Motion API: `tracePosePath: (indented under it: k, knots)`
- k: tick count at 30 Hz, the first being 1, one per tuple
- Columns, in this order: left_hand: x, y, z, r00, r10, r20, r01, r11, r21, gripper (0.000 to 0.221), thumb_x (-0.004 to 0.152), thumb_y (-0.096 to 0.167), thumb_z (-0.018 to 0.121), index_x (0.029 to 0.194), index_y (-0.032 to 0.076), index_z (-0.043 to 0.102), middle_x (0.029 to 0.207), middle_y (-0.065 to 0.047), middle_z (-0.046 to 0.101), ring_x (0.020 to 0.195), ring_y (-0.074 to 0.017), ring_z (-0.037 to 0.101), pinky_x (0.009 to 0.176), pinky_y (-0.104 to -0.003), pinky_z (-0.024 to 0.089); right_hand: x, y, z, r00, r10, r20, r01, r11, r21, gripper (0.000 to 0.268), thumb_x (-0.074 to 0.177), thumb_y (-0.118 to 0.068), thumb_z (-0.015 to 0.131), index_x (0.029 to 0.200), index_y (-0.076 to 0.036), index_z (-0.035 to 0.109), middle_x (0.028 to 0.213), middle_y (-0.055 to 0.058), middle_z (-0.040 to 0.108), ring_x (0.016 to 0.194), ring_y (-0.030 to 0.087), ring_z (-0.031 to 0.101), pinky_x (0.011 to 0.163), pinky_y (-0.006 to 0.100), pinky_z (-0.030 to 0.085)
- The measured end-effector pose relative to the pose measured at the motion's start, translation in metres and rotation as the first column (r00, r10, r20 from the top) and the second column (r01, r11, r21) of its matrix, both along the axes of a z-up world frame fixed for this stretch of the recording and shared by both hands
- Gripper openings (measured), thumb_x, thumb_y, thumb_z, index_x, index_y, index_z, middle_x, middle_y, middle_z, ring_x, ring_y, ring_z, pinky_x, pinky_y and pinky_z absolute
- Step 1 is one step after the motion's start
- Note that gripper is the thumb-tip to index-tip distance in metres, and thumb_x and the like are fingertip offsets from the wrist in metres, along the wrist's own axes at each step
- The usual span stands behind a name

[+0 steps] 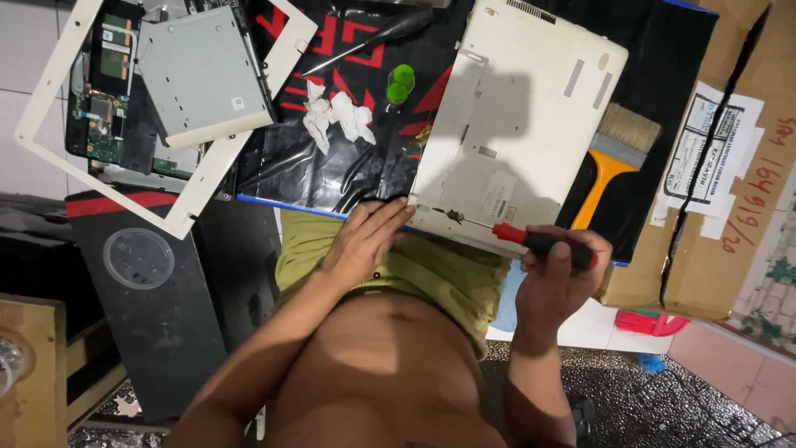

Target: Removing screws from a laptop's bottom panel using a screwdriver to disassemble it.

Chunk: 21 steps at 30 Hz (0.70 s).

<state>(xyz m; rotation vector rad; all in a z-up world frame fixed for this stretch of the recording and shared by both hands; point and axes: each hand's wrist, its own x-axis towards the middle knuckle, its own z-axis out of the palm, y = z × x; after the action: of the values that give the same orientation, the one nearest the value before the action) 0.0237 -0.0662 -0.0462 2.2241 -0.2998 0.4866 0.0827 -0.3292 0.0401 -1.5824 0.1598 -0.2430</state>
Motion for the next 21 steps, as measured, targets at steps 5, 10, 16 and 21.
tracePosePath:
  k: [5,10,16,21]
  knots:
    - [0.004,-0.005,-0.018,0.988,0.062,0.145,-0.074,0.994,0.080,0.032,0.102,0.018,0.066,0.131,0.009,0.071,0.136,-0.007,0.068,0.105,-0.0318,0.064,0.088,-0.040,0.055,0.007,0.007,0.004,0.995,0.084,0.054,-0.077,0.988,-0.130,0.030,0.105,-0.035,0.060,0.113,-0.011,0.045,0.092,0.026,0.071,0.050,0.016,0.057,0.045,0.022,0.044]
    - [0.008,-0.005,-0.011,0.970,0.092,0.225,-0.119,0.987,0.111,0.028,0.098,0.015,0.071,0.125,0.009,0.073,0.136,-0.005,0.070,0.106,-0.0305,0.066,0.081,-0.037,0.055,0.010,0.011,0.004,0.989,0.127,0.079,-0.112,0.979,-0.171,0.034,0.103,-0.035,0.062,0.113,-0.008,0.044,0.090,0.025,0.071,0.050,0.017,0.058,0.044,0.023,0.044]
    - [0.011,-0.004,0.002,0.969,0.099,0.227,-0.121,0.989,0.085,0.026,0.098,0.015,0.072,0.122,0.008,0.074,0.133,-0.006,0.071,0.105,-0.0317,0.066,0.079,-0.036,0.052,0.012,0.022,0.013,0.983,0.163,0.086,-0.142,0.966,-0.216,0.031,0.105,-0.035,0.060,0.113,-0.009,0.045,0.090,0.022,0.072,0.053,0.014,0.059,0.046,0.022,0.044]
    - [0.011,-0.006,-0.003,0.970,0.108,0.219,-0.126,0.989,0.071,0.030,0.094,0.018,0.077,0.123,0.010,0.074,0.134,-0.005,0.070,0.107,-0.0309,0.066,0.078,-0.036,0.051,0.013,0.022,0.012,0.981,0.170,0.093,-0.142,0.957,-0.255,0.032,0.105,-0.036,0.060,0.113,-0.009,0.046,0.090,0.021,0.072,0.053,0.015,0.060,0.047,0.022,0.045]
